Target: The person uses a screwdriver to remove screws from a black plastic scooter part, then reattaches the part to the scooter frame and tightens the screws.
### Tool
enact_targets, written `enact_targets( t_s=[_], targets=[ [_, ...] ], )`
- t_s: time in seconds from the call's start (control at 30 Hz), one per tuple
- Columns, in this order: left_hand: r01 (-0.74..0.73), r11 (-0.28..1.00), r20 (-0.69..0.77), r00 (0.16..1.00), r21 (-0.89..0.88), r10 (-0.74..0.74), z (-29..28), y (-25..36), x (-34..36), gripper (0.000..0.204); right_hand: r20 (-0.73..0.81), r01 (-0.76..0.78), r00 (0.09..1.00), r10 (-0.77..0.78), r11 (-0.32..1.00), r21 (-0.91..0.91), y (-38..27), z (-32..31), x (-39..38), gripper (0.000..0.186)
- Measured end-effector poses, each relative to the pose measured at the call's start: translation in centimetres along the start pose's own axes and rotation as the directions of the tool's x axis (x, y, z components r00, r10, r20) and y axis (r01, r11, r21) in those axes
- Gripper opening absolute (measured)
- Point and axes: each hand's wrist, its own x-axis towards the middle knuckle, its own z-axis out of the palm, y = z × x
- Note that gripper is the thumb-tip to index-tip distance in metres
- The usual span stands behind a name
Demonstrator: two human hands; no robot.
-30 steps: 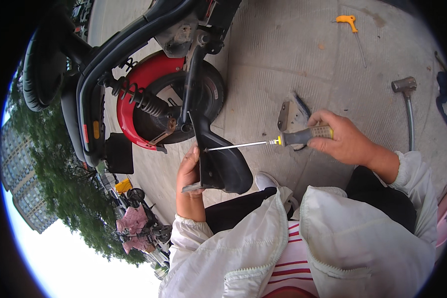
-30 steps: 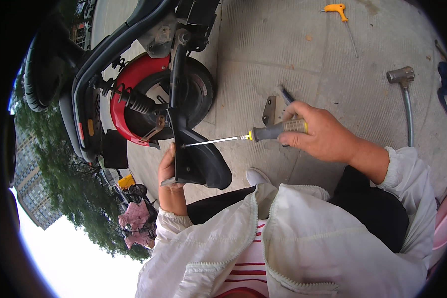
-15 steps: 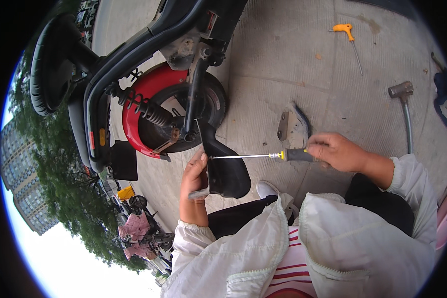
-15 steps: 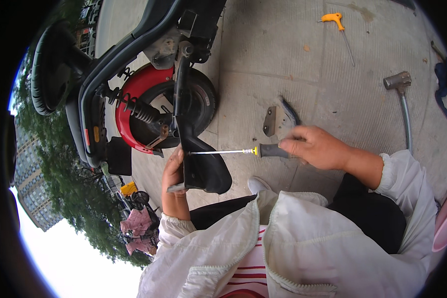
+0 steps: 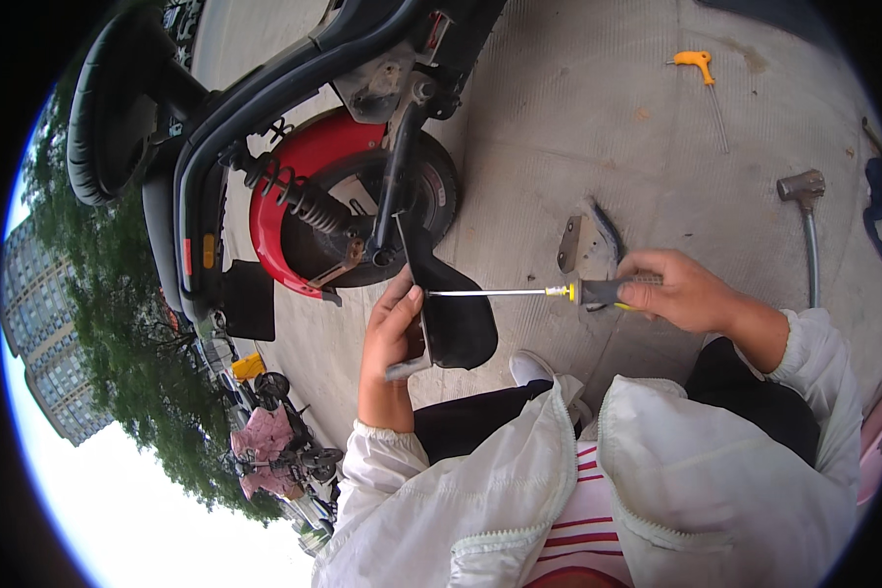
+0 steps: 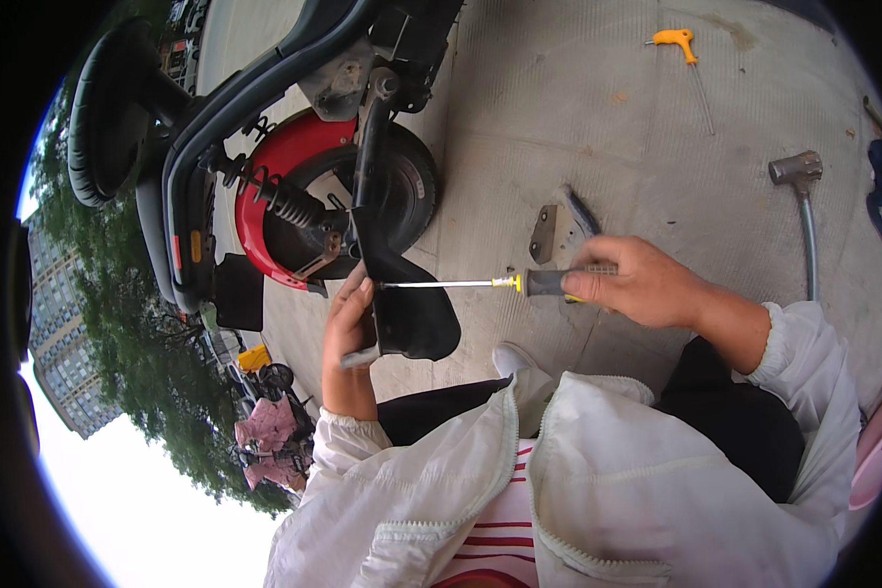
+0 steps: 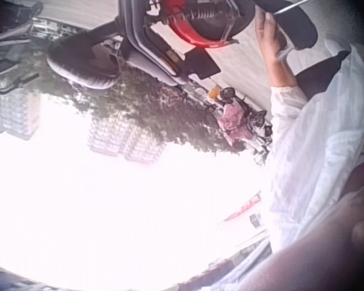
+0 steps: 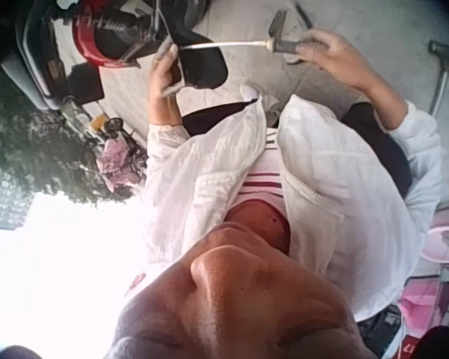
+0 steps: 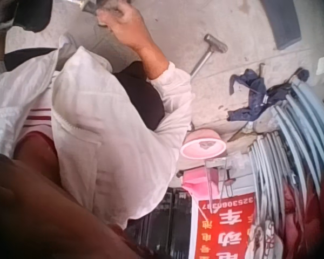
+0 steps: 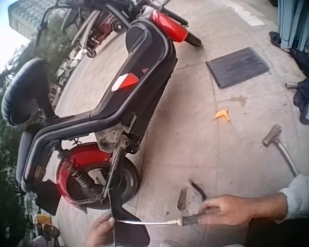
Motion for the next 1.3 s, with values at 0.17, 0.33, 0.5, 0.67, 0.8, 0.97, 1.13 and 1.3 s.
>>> enact_targets(
  t_s=[0.17, 0.33, 0.5, 0.67, 0.8, 0.97, 1.13, 1.3],
  targets=[
    [0.171, 0.954, 0.061, 0.985, -0.248, -0.160, -1.1, -0.6, -0.1, 0.049, -0.043, 0.416, 0.808, -0.587, 0.621, -0.664, -0.3, 0.3, -0.6, 0.039],
    [0.040, 0.994, 0.107, 0.994, -0.106, -0.028, -0.4, -0.3, -0.4, 0.049, -0.044, 0.415, 0.900, -0.433, 0.883, -0.218, 1.1, 0.7, -0.3, 0.033],
    [0.001, 0.999, 0.015, 1.000, 0.037, -0.002, -0.4, -0.8, -0.5, 0.051, 0.342, -0.465, 0.880, 0.329, 0.741, 0.485, -0.6, -0.9, -0.5, 0.030],
    [0.078, 0.971, 0.027, 0.997, -0.224, -0.074, -1.5, -1.1, -0.1, 0.049, -0.169, 0.181, 0.977, -0.132, 0.931, 0.316, 0.0, 0.0, -0.4, 0.031],
    [0.089, 0.934, 0.026, 0.996, -0.346, -0.085, -1.8, -1.2, 0.0, 0.046, -0.270, 0.332, 0.897, -0.351, 0.936, -0.114, -0.1, 0.2, -0.4, 0.025],
    [0.003, 0.985, -0.026, 1.000, -0.171, -0.007, -0.3, -0.8, -0.5, 0.043, 0.002, -0.160, 0.985, 0.172, 0.911, 0.379, 0.4, -1.5, -0.7, 0.028],
    [0.056, 0.921, -0.017, 0.998, -0.385, -0.067, -0.3, -1.0, 0.0, 0.037, -0.296, 0.210, 0.940, -0.173, 0.973, 0.099, -0.6, 0.9, -0.6, 0.030],
    [0.095, 0.917, -0.006, 0.994, -0.388, -0.105, -0.4, -1.2, 0.1, 0.037, -0.277, 0.240, 0.930, -0.241, 0.970, -0.036, -0.2, -0.4, -0.4, 0.031]
  ],
)
